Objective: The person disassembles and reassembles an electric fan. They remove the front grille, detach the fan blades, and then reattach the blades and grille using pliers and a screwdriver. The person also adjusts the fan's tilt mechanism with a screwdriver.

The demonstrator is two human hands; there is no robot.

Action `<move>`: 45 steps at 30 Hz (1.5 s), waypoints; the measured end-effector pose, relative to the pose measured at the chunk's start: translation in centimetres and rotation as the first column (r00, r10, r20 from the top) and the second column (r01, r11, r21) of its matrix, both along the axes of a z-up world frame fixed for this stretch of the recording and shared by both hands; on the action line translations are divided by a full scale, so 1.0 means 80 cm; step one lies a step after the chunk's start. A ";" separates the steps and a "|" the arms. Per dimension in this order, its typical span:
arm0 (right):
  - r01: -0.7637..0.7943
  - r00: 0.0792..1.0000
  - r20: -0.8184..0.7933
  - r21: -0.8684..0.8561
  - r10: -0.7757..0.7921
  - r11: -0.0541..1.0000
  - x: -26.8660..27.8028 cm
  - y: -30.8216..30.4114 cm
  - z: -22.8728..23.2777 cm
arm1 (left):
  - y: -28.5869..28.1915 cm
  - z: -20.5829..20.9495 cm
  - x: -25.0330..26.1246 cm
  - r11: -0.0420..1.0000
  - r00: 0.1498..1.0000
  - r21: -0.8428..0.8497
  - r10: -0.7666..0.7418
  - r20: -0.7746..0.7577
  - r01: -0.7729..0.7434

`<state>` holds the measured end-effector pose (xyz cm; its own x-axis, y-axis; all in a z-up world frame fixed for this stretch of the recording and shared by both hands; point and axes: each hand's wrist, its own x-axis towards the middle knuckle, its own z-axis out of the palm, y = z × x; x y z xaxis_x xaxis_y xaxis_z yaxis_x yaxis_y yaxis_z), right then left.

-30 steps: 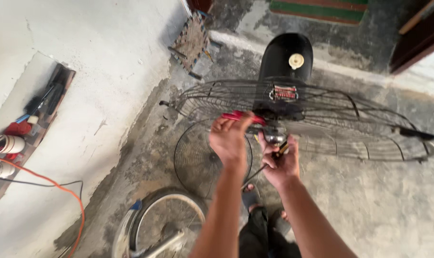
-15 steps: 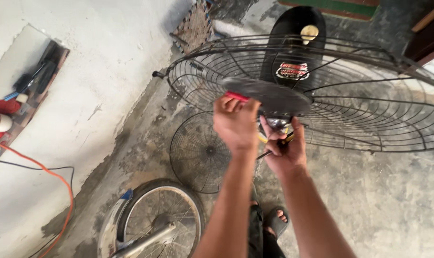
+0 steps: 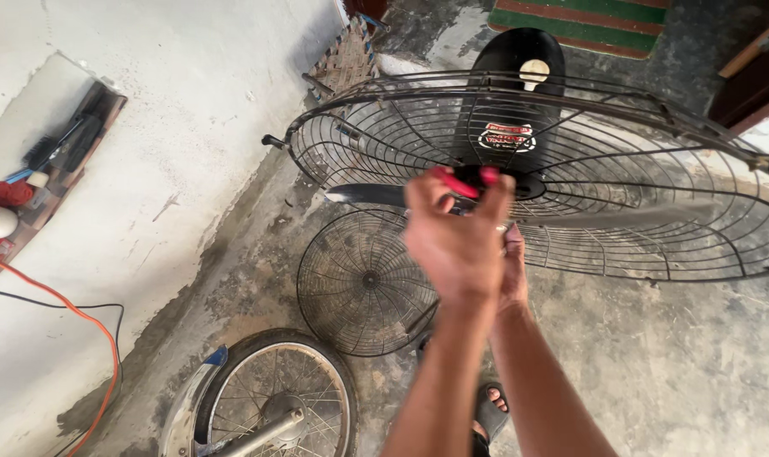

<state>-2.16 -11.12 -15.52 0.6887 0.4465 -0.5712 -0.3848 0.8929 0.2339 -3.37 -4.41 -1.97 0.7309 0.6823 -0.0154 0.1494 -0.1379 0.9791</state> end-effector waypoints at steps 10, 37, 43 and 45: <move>-0.038 0.994 0.096 -0.090 0.046 0.995 0.001 -0.011 0.013 | 0.023 -0.046 0.026 0.952 0.955 -0.305 0.078 0.285 0.014; 0.141 0.934 0.133 0.716 -0.331 0.684 -0.015 0.037 0.126 | -0.021 -0.013 -0.011 0.971 0.977 -0.164 -0.150 0.155 0.175; 0.077 0.975 0.182 0.261 -0.127 0.962 -0.009 0.020 0.055 | 0.024 -0.070 0.022 0.888 0.891 -0.436 0.076 0.447 0.143; 0.061 0.953 0.304 -0.180 -0.004 0.982 -0.009 0.010 0.033 | 0.052 -0.095 0.036 0.737 0.789 -0.616 0.192 0.584 0.277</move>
